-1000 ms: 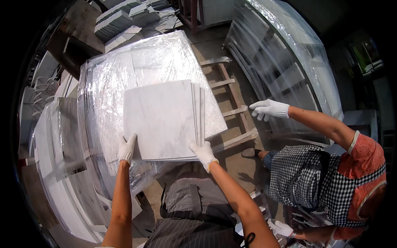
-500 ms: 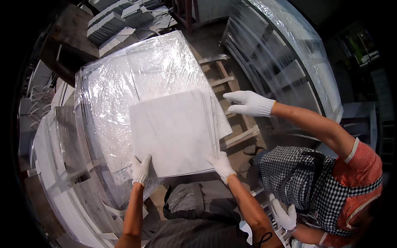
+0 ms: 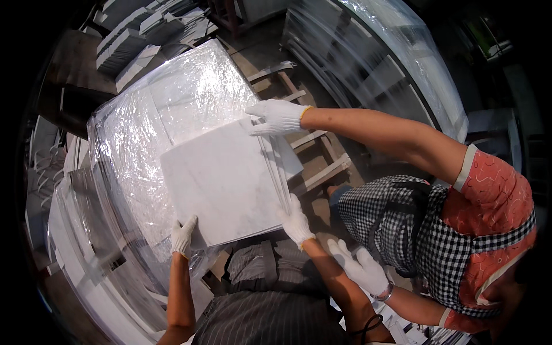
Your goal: The person picks up individual white rectangular tiles from a stack and places them onto a metal rack. They repeat this action continuously, building a new stack on the rack while wearing white gloves.
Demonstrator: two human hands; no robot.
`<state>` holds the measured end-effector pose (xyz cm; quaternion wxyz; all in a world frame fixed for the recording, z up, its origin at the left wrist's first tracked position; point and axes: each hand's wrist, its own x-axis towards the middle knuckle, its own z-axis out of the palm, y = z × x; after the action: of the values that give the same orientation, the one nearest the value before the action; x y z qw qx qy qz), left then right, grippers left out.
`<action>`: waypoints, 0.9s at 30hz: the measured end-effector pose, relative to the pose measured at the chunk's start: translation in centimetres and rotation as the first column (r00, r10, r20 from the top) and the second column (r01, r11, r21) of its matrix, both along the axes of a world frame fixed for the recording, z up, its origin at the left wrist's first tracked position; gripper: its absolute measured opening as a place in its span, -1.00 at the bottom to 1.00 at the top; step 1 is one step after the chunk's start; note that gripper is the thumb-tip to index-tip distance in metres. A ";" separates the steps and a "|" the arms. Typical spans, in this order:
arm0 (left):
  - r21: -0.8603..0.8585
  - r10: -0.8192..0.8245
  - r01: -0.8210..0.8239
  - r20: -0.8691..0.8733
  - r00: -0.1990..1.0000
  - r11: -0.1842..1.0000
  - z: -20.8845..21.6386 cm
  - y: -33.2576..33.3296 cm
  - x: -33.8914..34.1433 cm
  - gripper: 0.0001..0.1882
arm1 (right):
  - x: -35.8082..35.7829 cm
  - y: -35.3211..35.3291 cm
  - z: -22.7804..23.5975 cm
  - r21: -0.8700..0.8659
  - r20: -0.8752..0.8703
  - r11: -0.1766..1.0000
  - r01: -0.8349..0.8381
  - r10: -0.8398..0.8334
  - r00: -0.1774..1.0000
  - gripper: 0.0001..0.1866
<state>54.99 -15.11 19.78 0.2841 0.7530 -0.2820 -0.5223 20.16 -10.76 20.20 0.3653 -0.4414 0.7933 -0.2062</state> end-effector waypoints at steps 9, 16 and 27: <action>-0.030 -0.067 0.068 0.044 0.997 0.997 0.6 1.1 -0.2 -0.41 | -1.7 6.2 4.0 -0.024 -0.016 0.997 0.070 -0.070 0.997 -0.44; 0.012 -0.111 0.111 0.140 0.984 0.994 2.0 1.4 -0.5 -0.45 | -3.0 9.3 5.9 -0.009 0.121 0.992 0.122 -0.120 0.985 -0.45; -0.009 -0.212 0.218 0.193 0.958 0.976 4.3 0.9 -1.5 -0.52 | -3.1 8.4 7.5 0.048 0.439 0.961 0.271 -0.265 0.859 -0.46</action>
<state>53.46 -14.18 24.09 0.2085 0.7602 -0.3961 -0.4709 17.04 -2.40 27.72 0.4999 -0.2712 0.7416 -0.3557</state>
